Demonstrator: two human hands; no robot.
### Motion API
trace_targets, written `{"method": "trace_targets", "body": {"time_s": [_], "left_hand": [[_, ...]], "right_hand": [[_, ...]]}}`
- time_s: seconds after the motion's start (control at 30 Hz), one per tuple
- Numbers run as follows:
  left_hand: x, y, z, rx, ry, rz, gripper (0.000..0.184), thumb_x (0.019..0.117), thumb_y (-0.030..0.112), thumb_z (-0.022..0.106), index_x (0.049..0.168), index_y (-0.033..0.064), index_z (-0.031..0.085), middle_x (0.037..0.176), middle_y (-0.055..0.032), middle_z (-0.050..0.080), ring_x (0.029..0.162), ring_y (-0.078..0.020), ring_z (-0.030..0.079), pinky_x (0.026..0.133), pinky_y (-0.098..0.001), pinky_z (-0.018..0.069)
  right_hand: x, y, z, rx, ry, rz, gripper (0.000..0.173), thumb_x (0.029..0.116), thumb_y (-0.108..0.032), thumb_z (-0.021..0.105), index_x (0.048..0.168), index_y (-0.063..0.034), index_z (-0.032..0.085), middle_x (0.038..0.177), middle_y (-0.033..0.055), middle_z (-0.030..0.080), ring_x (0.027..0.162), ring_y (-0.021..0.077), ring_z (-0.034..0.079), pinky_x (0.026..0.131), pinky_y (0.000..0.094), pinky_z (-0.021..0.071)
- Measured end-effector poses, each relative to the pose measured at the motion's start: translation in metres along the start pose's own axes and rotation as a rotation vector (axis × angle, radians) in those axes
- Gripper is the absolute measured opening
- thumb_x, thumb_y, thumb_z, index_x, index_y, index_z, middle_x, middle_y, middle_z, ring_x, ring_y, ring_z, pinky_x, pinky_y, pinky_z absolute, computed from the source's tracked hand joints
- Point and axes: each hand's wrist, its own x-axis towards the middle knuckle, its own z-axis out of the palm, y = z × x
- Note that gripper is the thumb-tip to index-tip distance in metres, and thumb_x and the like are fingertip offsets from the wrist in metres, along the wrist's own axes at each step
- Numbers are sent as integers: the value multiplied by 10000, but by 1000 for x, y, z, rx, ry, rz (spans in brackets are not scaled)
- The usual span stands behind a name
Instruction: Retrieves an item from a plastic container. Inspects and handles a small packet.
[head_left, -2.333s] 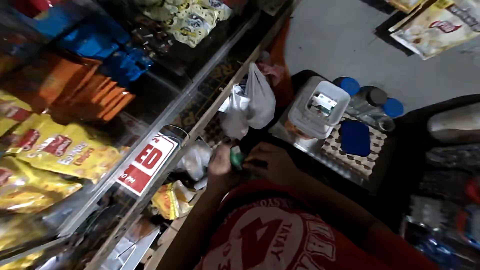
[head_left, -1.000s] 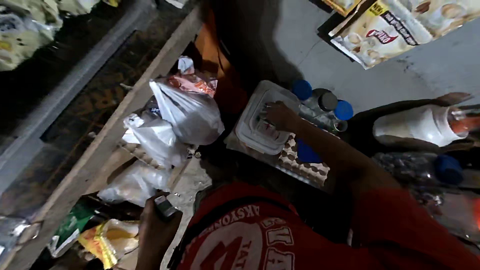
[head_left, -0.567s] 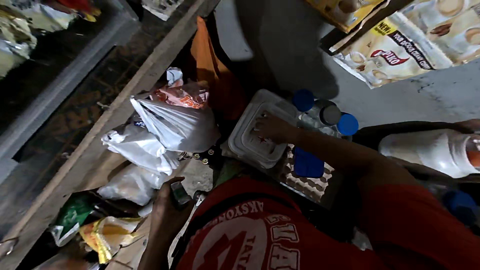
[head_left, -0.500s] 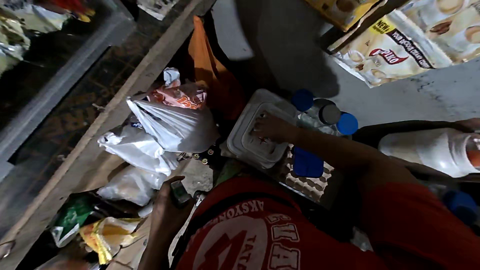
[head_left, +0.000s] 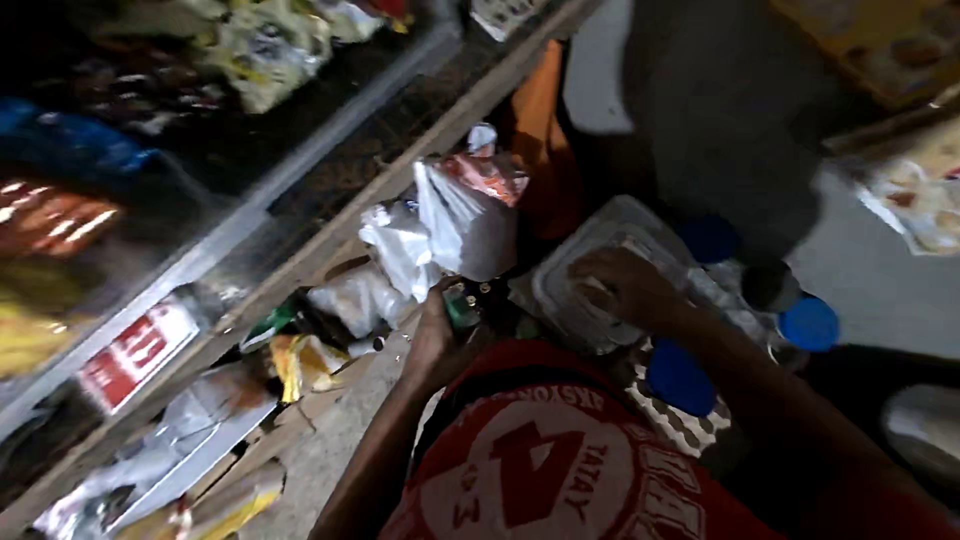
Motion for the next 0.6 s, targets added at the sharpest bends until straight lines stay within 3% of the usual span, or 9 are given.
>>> {"method": "trace_targets", "body": {"time_s": [0.07,0.13,0.2,0.27,0.3,0.4,0.6], "left_hand": [[-1,-16,-4,-183,49,170,763,854,243,675,1506,42,333,1320,-148,573,1153,-148,600,999,-372,510],[-8,-22,-15,-372,61,210,721,905,323,639,1509,68,341,1366,-49,545,1223,-72,549,1048,-309,483],[-14,-27,-20,-461,99,272,690,972,467,607,1491,85,361,1319,54,586,1166,-19,585,1005,-264,520],[-22,-33,-26,-505,135,318,571,1008,455,597,1447,145,405,1248,148,629,1088,31,627,938,-210,555],[-27,-37,-28,-526,148,339,500,1010,430,603,1421,195,444,1228,182,646,1061,42,638,910,-191,560],[-37,-48,-38,-603,220,390,346,968,352,687,1300,282,620,1205,177,683,1055,7,660,912,-198,565],[-56,-70,-76,-530,349,443,250,912,266,767,1159,259,730,1123,136,732,1012,-35,698,902,-256,599]], "right_hand": [[17,-37,28,132,166,-120,224,997,-182,618,1094,-47,768,1123,103,749,1091,236,700,970,424,558],[34,-67,56,329,195,-152,249,992,-185,641,1129,-9,750,1111,120,741,1047,172,702,951,328,571],[45,-89,75,532,107,-117,416,964,-241,709,1283,21,664,1210,165,693,1084,182,672,967,327,557],[55,-109,91,623,71,-129,549,928,-240,754,1356,62,587,1249,215,662,1070,223,666,946,355,556],[59,-116,97,620,77,-135,537,940,-225,738,1357,74,582,1250,224,662,1057,236,677,939,361,562],[70,-130,113,588,164,-217,358,966,-140,695,1223,105,649,1117,223,697,916,225,696,832,328,586],[83,-158,136,705,185,-250,308,974,-110,674,1199,100,661,1112,183,709,962,145,698,857,282,592]]}}
